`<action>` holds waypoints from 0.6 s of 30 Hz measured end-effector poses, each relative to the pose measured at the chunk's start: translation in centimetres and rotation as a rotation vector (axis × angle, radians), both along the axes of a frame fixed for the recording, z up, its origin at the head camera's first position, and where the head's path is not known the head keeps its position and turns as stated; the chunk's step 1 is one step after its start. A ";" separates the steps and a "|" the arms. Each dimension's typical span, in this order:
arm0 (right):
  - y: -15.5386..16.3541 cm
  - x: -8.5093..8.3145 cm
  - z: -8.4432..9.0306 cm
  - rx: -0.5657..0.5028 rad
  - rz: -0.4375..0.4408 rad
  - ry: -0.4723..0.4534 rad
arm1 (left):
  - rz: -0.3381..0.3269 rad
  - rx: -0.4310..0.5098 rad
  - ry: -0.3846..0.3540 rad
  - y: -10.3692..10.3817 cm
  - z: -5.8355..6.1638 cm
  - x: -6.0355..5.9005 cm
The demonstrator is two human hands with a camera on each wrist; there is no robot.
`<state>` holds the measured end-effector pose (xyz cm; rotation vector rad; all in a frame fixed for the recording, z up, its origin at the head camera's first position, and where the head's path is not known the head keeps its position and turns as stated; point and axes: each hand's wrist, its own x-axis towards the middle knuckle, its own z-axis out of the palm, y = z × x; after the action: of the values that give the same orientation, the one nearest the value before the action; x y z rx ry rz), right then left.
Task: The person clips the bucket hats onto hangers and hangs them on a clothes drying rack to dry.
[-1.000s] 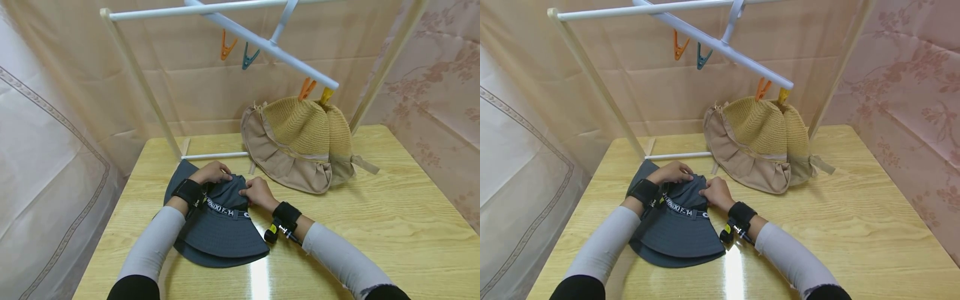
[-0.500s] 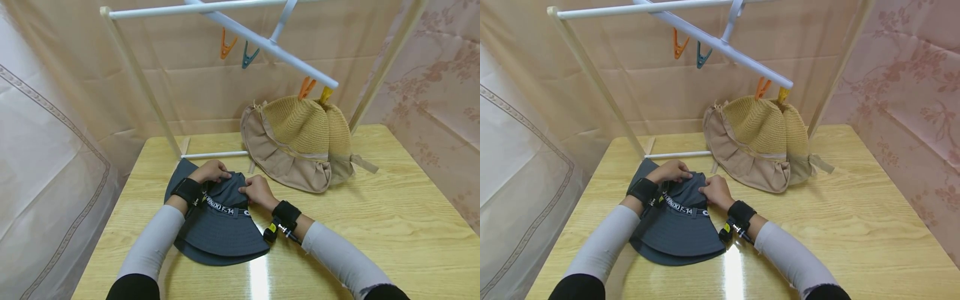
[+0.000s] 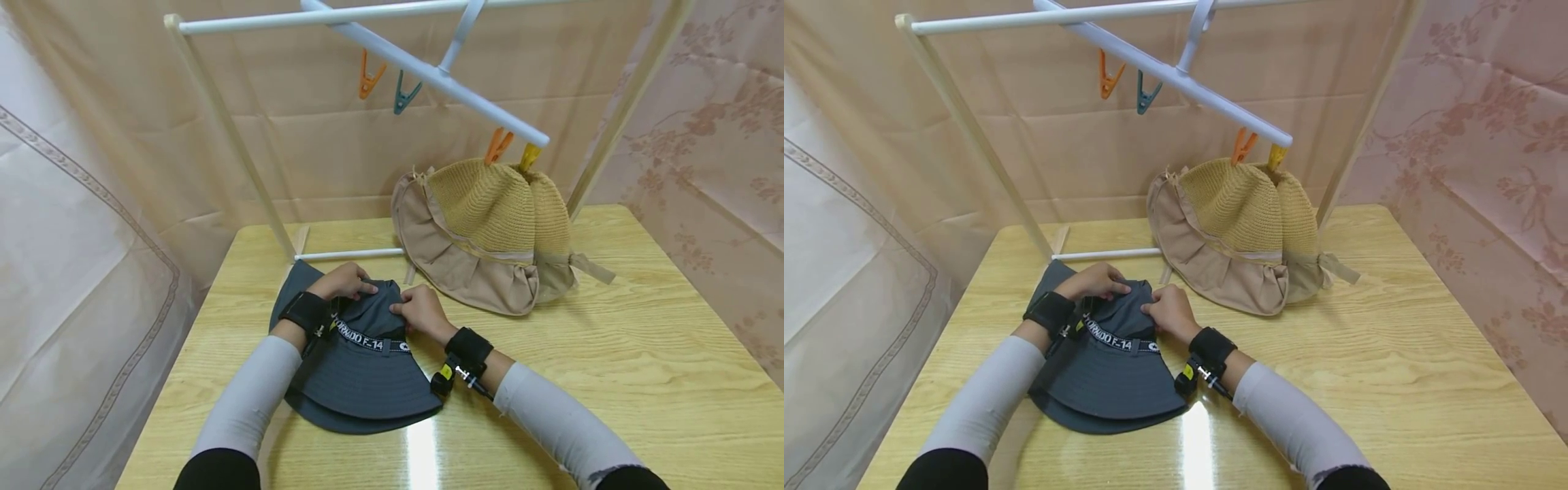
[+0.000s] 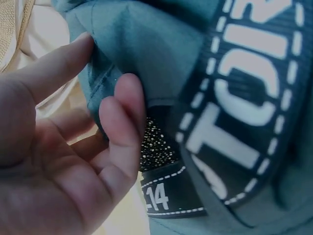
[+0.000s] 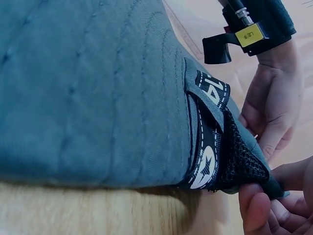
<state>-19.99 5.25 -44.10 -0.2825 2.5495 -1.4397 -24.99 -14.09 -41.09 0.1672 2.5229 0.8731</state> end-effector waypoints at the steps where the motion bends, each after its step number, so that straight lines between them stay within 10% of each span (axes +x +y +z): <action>1: 0.0 0.0 0.1 0.001 -0.001 -0.005 | -0.003 0.006 0.000 0.0 0.0 0.0; 18: 0.3 -0.5 1.0 0.010 -0.010 0.008 | -0.006 0.024 0.067 -0.2 0.3 -0.1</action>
<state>-20.49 5.59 -43.06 -0.2751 2.5678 -1.4315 -25.12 -14.30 -40.77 0.2147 2.5732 0.9108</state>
